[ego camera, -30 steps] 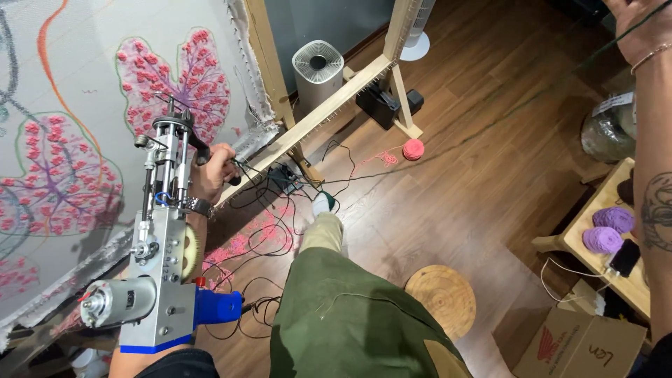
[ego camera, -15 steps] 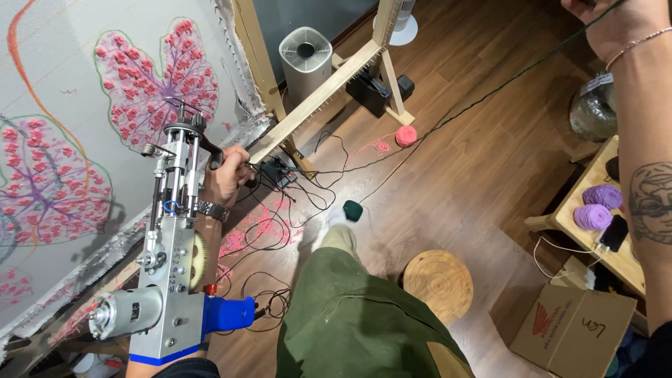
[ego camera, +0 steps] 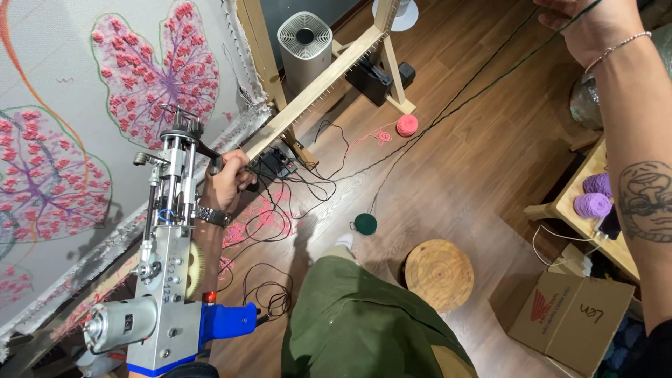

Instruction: Threading a tufting gun with yarn and preparing it to work on a rug canvas.

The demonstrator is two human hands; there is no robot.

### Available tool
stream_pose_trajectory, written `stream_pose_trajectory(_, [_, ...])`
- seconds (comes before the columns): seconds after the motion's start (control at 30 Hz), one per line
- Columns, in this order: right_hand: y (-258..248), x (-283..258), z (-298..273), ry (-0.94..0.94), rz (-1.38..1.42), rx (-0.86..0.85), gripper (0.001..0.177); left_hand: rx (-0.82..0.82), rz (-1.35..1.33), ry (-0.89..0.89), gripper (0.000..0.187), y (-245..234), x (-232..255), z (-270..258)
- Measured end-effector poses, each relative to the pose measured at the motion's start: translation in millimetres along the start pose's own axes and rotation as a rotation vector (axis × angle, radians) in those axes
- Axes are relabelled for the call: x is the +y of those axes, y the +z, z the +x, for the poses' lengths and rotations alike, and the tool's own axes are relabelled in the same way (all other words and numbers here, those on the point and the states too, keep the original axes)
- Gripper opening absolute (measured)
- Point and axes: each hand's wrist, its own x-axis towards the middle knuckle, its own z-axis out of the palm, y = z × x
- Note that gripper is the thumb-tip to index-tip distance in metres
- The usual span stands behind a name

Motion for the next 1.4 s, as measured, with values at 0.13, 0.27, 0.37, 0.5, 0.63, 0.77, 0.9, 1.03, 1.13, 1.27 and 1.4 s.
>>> stream_pose_trajectory(0.13, [76.8,7.9,4.7,0.052,0.003,-0.005,0.020,-0.047,-0.018,0.008,0.017,-17.4,-11.9,-3.7])
stream_pose_trajectory(0.27, [146.0,-8.2,23.6,0.096,-0.008,-0.032,0.019,0.020,0.059,-0.005,0.015,-37.9,-10.9,-9.7])
stream_pose_trajectory(0.37, [185.4,-7.4,36.2,0.107,-0.088,-0.111,0.019,0.043,0.061,0.001,0.018,-47.0,1.9,-19.1])
stream_pose_trajectory(0.5, [251.5,-26.1,39.0,0.099,-0.620,-0.352,0.021,0.101,0.044,0.009,0.017,-45.6,33.5,-35.9])
stream_pose_trajectory(0.63, [341.5,-23.7,26.3,0.145,-1.421,-0.732,0.054,0.068,0.102,0.041,0.028,-66.6,45.7,-49.0])
stream_pose_trajectory(0.77, [488.3,-22.5,-22.2,-0.103,-1.006,-0.858,0.055,0.078,0.166,0.038,0.032,-78.9,63.6,-67.4])
stream_pose_trajectory(0.9, [621.0,-52.6,-82.0,-0.277,-0.523,-0.944,0.049,0.122,0.241,0.054,0.022,-88.2,89.9,-85.0])
stream_pose_trajectory(1.03, [680.1,-23.2,-100.1,-0.226,-0.237,-1.116,0.036,0.139,0.365,0.153,0.026,-116.7,92.3,-96.9])
stream_pose_trajectory(1.13, [692.9,-15.2,-103.4,-0.084,-0.148,-1.083,0.028,0.137,0.485,0.243,0.031,-140.2,91.6,-102.7])
stream_pose_trajectory(1.27, [677.9,-41.5,-101.5,0.024,-0.274,-0.944,0.030,0.179,0.580,0.392,0.036,-170.8,97.1,-114.5])
stream_pose_trajectory(1.4, [628.9,-46.2,-90.8,0.073,-0.451,-0.686,0.032,0.172,0.852,0.320,0.058,-212.2,99.9,-122.1])
